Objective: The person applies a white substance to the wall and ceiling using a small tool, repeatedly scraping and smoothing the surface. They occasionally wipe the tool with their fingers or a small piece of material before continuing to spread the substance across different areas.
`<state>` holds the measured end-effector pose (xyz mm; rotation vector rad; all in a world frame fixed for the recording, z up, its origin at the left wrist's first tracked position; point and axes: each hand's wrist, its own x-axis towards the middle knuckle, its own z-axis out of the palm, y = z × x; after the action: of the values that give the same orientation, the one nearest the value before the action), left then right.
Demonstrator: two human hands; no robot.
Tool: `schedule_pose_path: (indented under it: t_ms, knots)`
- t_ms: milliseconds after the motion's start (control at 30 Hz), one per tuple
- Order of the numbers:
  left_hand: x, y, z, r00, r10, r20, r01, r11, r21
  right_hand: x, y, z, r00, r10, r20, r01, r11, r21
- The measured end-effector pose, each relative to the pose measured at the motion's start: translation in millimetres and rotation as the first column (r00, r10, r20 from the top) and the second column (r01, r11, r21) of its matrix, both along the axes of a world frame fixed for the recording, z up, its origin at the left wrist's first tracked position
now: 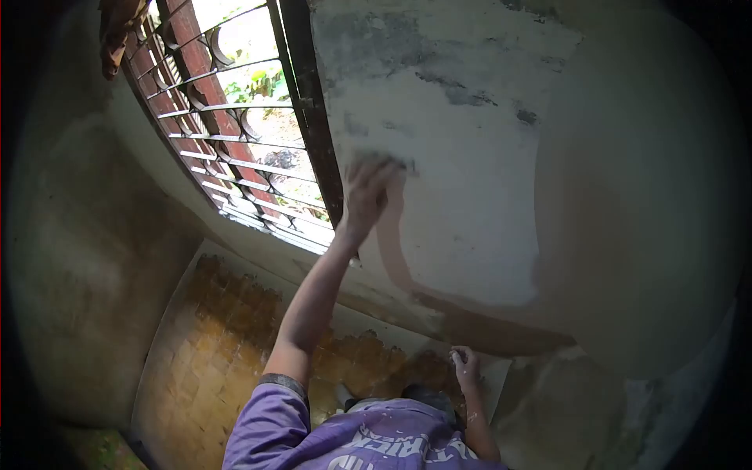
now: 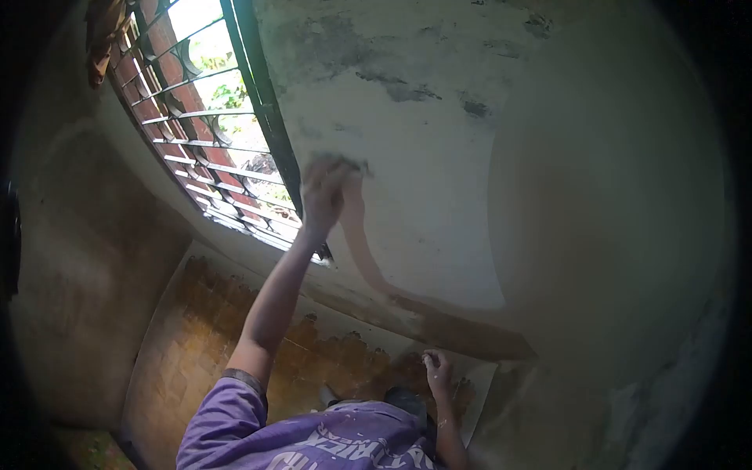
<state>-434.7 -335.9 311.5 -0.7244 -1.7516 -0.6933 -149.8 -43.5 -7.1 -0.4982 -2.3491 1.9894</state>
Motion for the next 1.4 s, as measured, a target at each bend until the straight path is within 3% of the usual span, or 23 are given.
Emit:
schedule_pose_path:
  t_ms: [67, 200, 300, 400, 500, 567, 633, 733, 767, 833, 900, 967, 1033, 1100, 1133, 1167, 1233, 1333, 1400]
  knots:
    - [-7.3, 1.5, -82.7, 0.995, -0.077, 0.063, 0.078, 0.997, -0.017, -0.4, 14.3, -3.0, 0.999, 0.034, 0.009, -0.034, 0.998, 0.048]
    - [27.7, -0.9, -228.7, 0.926, 0.037, 0.377, 0.022, 0.988, -0.153, -9.2, 36.6, -3.7, 0.994, 0.111, 0.006, -0.112, 0.99, 0.09]
    - [52.7, -5.4, -291.4, 0.655, 0.084, 0.751, 0.277, 0.898, -0.343, -11.1, 53.8, -16.9, 0.99, 0.137, 0.028, -0.139, 0.984, 0.111]
    - [91.4, 13.0, -244.5, 0.719, 0.02, 0.694, 0.368, 0.837, -0.406, -13.8, 65.7, -26.7, 0.993, 0.114, -0.025, -0.11, 0.986, 0.124]
    - [67.7, 27.2, -164.5, 0.827, -0.119, 0.549, 0.313, 0.909, -0.274, -13.6, 67.4, -22.5, 0.994, 0.106, 0.006, -0.105, 0.972, 0.212]
    - [51.8, 28.7, -90.7, 0.935, -0.207, 0.289, 0.25, 0.961, -0.119, -14.6, 61.2, -33.7, 0.999, 0.052, 0.015, -0.054, 0.976, 0.212]
    - [51.7, 40.4, -6.2, 1.0, 0.017, 0.005, -0.017, 0.999, -0.041, -9.1, 57.7, -35.7, 0.999, 0.03, 0.025, -0.034, 0.98, 0.198]
    - [25.3, 42.0, 22.1, 0.994, 0.08, 0.072, -0.081, 0.997, 0.004, -11.6, 44.1, -32.7, 0.999, 0.02, 0.043, -0.025, 0.992, 0.125]
    - [17.4, 43.3, 3.9, 0.998, 0.064, 0.028, -0.064, 0.998, -0.002, -11.9, 39.9, -41.4, 0.998, 0.01, 0.067, -0.017, 0.996, 0.09]
    - [-4.2, 41.2, -79.2, 0.998, 0.029, -0.058, -0.031, 0.999, -0.021, -11.0, 31.5, -46.9, 0.997, 0.004, 0.079, -0.009, 0.998, 0.056]
    - [6.7, 34.5, -149.6, 0.997, 0.059, 0.052, -0.05, 0.984, -0.169, -10.8, 24.2, -41.9, 0.999, 0.01, 0.048, -0.013, 0.998, 0.066]
    - [24.1, 18.6, -219.5, 0.955, 0.127, 0.269, -0.037, 0.948, -0.315, -10.5, 20.2, -36.0, 0.999, 0.002, 0.04, -0.004, 0.998, 0.068]
    - [43.7, -2.0, -263.6, 0.855, 0.168, 0.49, 0.082, 0.89, -0.449, -6.5, 18.2, -33.6, 0.999, -0.016, 0.051, 0.012, 0.997, 0.071]
    - [63.1, -31.2, -319.6, 0.709, 0.139, 0.691, 0.273, 0.85, -0.451, -1.0, 17.9, -33.1, 0.997, -0.034, 0.076, 0.028, 0.997, 0.076]
    - [68.1, -36.9, -321.0, 0.617, 0.135, 0.775, 0.362, 0.826, -0.432, 2.1, 18.5, -34.2, 0.997, -0.037, 0.067, 0.03, 0.994, 0.101]
    - [70.6, -39.4, -322.5, 0.654, 0.108, 0.748, 0.329, 0.851, -0.41, 6.0, 18.4, -35.1, 0.997, -0.04, 0.058, 0.033, 0.992, 0.124]
    - [87.3, -37.7, -273.8, 0.722, 0.061, 0.689, 0.268, 0.894, -0.359, 13.7, 14.9, -38.6, 0.997, -0.059, 0.054, 0.052, 0.991, 0.125]
    - [54.6, -37.4, -220.5, 0.944, -0.001, 0.33, 0.092, 0.961, -0.26, 21.8, 6.8, -43.9, 0.993, -0.082, 0.088, 0.075, 0.994, 0.078]
    - [41.7, -32.0, -149.4, 0.992, 0.007, 0.126, 0.007, 0.993, -0.117, 21.8, -2.7, -34.9, 0.989, -0.074, 0.131, 0.066, 0.996, 0.065]
